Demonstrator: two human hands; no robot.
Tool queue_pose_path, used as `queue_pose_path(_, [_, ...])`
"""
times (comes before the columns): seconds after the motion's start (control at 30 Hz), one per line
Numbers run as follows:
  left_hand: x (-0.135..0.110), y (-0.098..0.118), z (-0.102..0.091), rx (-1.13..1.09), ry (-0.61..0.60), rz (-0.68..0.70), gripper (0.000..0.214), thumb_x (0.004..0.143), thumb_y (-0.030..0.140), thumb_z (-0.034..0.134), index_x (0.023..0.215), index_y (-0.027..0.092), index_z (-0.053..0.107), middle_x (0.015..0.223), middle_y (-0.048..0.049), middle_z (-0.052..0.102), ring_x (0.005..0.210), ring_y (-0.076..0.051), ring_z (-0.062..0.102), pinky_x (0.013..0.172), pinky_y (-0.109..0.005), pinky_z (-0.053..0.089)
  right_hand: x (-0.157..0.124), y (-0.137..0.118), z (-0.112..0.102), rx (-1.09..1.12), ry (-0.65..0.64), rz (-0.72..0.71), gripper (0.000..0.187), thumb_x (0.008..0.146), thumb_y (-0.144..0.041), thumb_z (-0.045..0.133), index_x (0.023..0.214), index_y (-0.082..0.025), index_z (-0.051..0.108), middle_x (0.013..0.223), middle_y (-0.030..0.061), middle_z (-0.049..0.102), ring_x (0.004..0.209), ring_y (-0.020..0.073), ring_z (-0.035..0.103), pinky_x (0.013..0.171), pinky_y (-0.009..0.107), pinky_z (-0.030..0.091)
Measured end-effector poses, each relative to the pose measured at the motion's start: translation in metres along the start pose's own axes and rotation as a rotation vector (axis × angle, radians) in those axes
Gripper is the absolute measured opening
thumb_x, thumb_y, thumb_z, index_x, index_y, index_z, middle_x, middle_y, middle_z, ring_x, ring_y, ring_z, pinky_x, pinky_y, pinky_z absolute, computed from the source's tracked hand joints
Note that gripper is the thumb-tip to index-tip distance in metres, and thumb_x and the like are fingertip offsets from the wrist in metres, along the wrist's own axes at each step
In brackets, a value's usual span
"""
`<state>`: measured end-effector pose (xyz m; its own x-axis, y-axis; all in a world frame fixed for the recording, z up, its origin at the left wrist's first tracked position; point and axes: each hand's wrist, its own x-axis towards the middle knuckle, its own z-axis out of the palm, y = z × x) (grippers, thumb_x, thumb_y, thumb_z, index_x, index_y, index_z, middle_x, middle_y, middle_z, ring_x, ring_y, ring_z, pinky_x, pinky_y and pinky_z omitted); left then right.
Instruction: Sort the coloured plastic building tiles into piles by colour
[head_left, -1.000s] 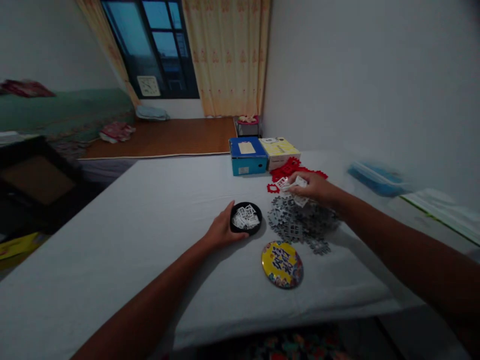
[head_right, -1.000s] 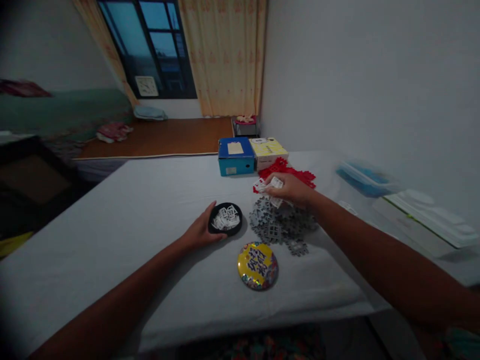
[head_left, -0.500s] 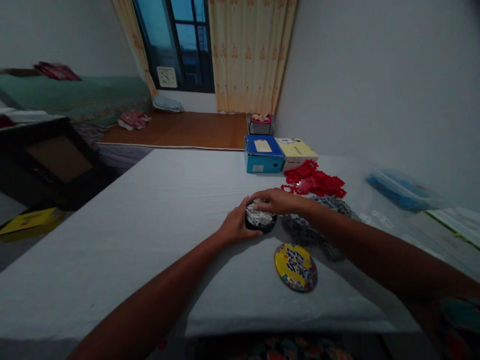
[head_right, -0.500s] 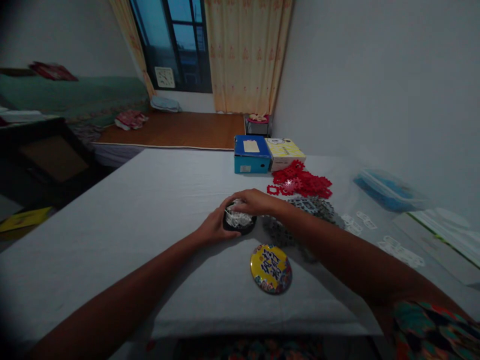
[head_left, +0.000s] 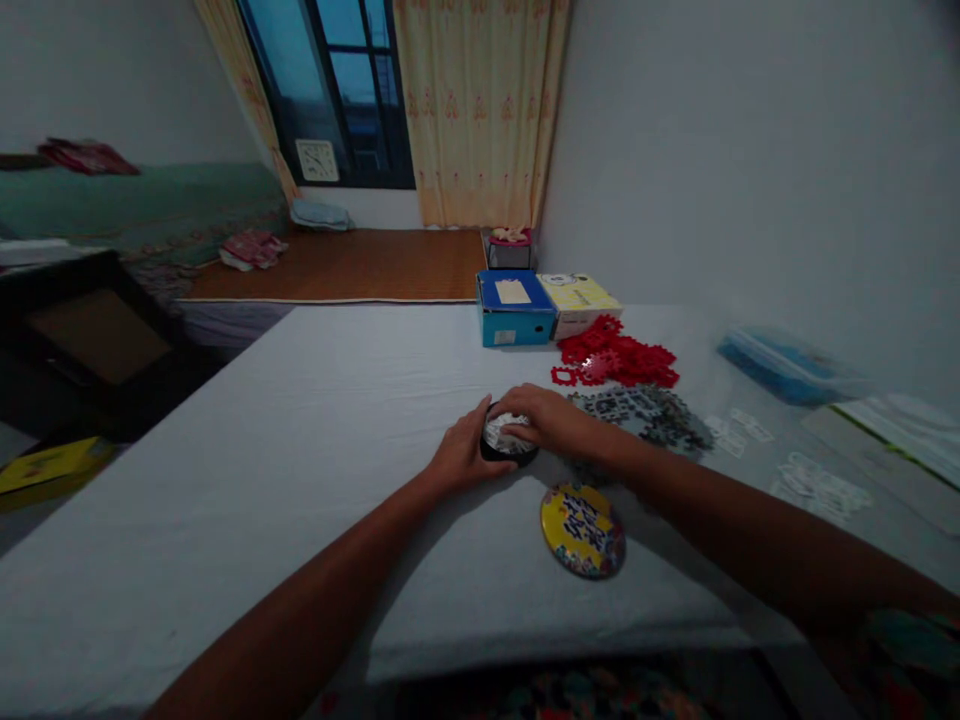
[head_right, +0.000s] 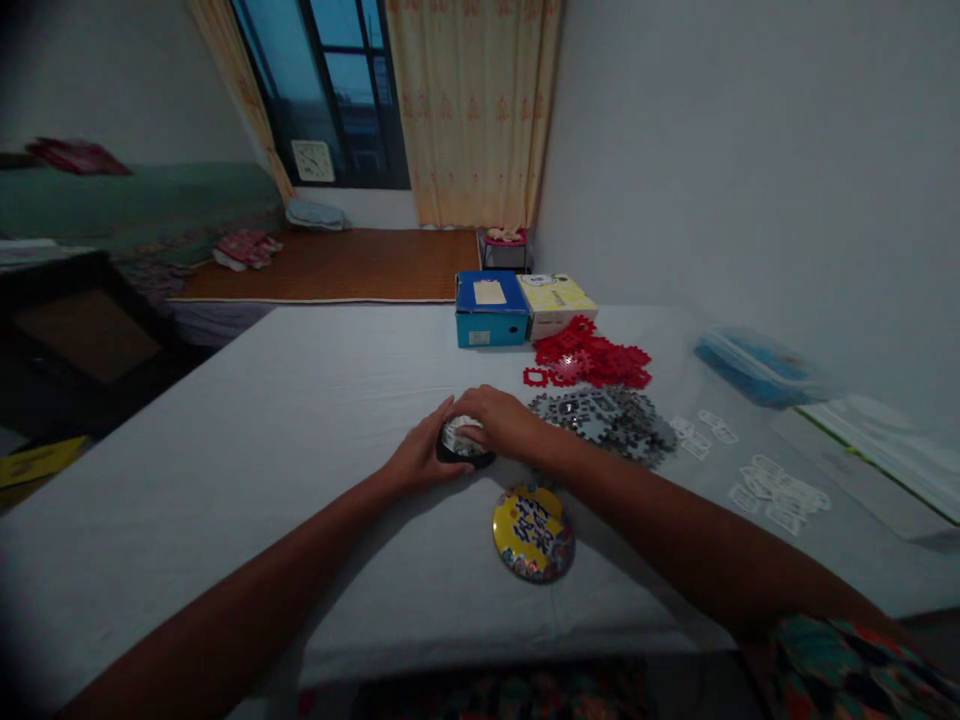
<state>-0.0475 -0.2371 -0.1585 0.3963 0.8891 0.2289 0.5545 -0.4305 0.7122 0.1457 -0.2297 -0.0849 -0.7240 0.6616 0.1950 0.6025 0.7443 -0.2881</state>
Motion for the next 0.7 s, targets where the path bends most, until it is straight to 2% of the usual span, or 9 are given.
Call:
queue_pose_path(0.1, [0.0, 0.001, 0.0, 0.027, -0.01, -0.028, 0.113, 0.059, 0.041, 0.081, 0.153, 0.011, 0.026, 0.149, -0.0224, 0.045, 0.134, -0.038, 0.046, 0.11, -0.052, 0.038, -0.007, -0.003, 0.002, 0.002, -0.009, -0.082, 0.016, 0.09, -0.02, 0.062, 0.102, -0.019, 0.072, 0.102, 0.0084, 0.072, 0.1, 0.0226, 0.06, 0.095, 0.041, 0.045])
queue_pose_path(0.2, [-0.001, -0.001, -0.002, 0.042, 0.005, -0.017, 0.109, 0.061, 0.043, 0.08, 0.152, 0.011, 0.029, 0.15, -0.0215, 0.044, 0.137, -0.036, 0.044, 0.112, -0.051, 0.036, -0.037, 0.012, -0.017, 0.02, 0.237, 0.035, 0.025, 0.096, -0.031, 0.055, 0.115, -0.022, 0.067, 0.121, 0.0083, 0.068, 0.115, 0.0223, 0.057, 0.103, 0.044, 0.043])
queue_pose_path(0.3, [0.001, -0.007, -0.004, 0.07, -0.004, -0.033, 0.106, 0.065, 0.046, 0.077, 0.153, 0.013, 0.027, 0.152, -0.0203, 0.042, 0.139, -0.035, 0.041, 0.114, -0.05, 0.034, -0.105, 0.054, -0.049, -0.031, 0.487, 0.265, 0.033, 0.098, -0.04, 0.048, 0.125, -0.026, 0.062, 0.131, 0.0065, 0.063, 0.123, 0.0223, 0.054, 0.107, 0.047, 0.041])
queue_pose_path(0.4, [0.005, -0.013, -0.005, 0.102, -0.009, -0.048, 0.106, 0.066, 0.049, 0.074, 0.153, 0.012, 0.027, 0.152, -0.021, 0.041, 0.139, -0.036, 0.041, 0.114, -0.051, 0.034, -0.213, 0.107, -0.069, -0.183, 0.586, 0.633, 0.047, 0.096, -0.052, 0.044, 0.128, -0.022, 0.061, 0.129, 0.0119, 0.064, 0.121, 0.0291, 0.057, 0.105, 0.052, 0.043])
queue_pose_path(0.47, [0.007, -0.016, -0.005, 0.118, -0.008, -0.051, 0.106, 0.066, 0.051, 0.074, 0.152, 0.011, 0.027, 0.151, -0.0211, 0.043, 0.138, -0.037, 0.042, 0.113, -0.052, 0.035, -0.289, 0.137, -0.067, -0.269, 0.488, 0.856, 0.07, 0.084, -0.066, 0.054, 0.134, -0.017, 0.057, 0.135, 0.0189, 0.059, 0.126, 0.0372, 0.053, 0.106, 0.056, 0.041])
queue_pose_path(0.53, [0.007, -0.017, -0.006, 0.131, -0.007, -0.058, 0.108, 0.065, 0.053, 0.074, 0.152, 0.01, 0.028, 0.15, -0.0216, 0.044, 0.138, -0.037, 0.043, 0.113, -0.052, 0.037, -0.349, 0.159, -0.054, -0.275, 0.308, 0.97, 0.101, 0.065, -0.074, 0.067, 0.142, -0.011, 0.049, 0.143, 0.0245, 0.05, 0.131, 0.0431, 0.046, 0.108, 0.058, 0.038])
queue_pose_path(0.57, [0.008, -0.017, -0.007, 0.138, -0.008, -0.063, 0.108, 0.065, 0.054, 0.074, 0.151, 0.009, 0.028, 0.149, -0.022, 0.045, 0.137, -0.037, 0.043, 0.112, -0.052, 0.038, -0.37, 0.166, -0.045, -0.266, 0.247, 1.003, 0.11, 0.06, -0.076, 0.069, 0.145, -0.011, 0.044, 0.145, 0.0249, 0.046, 0.134, 0.044, 0.043, 0.109, 0.059, 0.037])
queue_pose_path(0.63, [0.008, -0.016, -0.008, 0.15, -0.003, -0.074, 0.107, 0.064, 0.053, 0.075, 0.151, 0.009, 0.029, 0.149, -0.0223, 0.046, 0.135, -0.038, 0.046, 0.11, -0.052, 0.039, -0.39, 0.176, -0.028, -0.247, 0.198, 1.029, 0.118, 0.059, -0.079, 0.068, 0.151, -0.013, 0.035, 0.151, 0.024, 0.04, 0.139, 0.043, 0.037, 0.111, 0.057, 0.034])
queue_pose_path(0.7, [0.009, -0.015, -0.01, 0.154, 0.003, -0.083, 0.106, 0.063, 0.051, 0.076, 0.15, 0.011, 0.031, 0.148, -0.0217, 0.047, 0.133, -0.039, 0.048, 0.108, -0.053, 0.042, -0.386, 0.183, -0.018, -0.228, 0.226, 0.995, 0.115, 0.066, -0.079, 0.062, 0.154, -0.014, 0.028, 0.155, 0.0224, 0.033, 0.143, 0.0399, 0.031, 0.114, 0.055, 0.031])
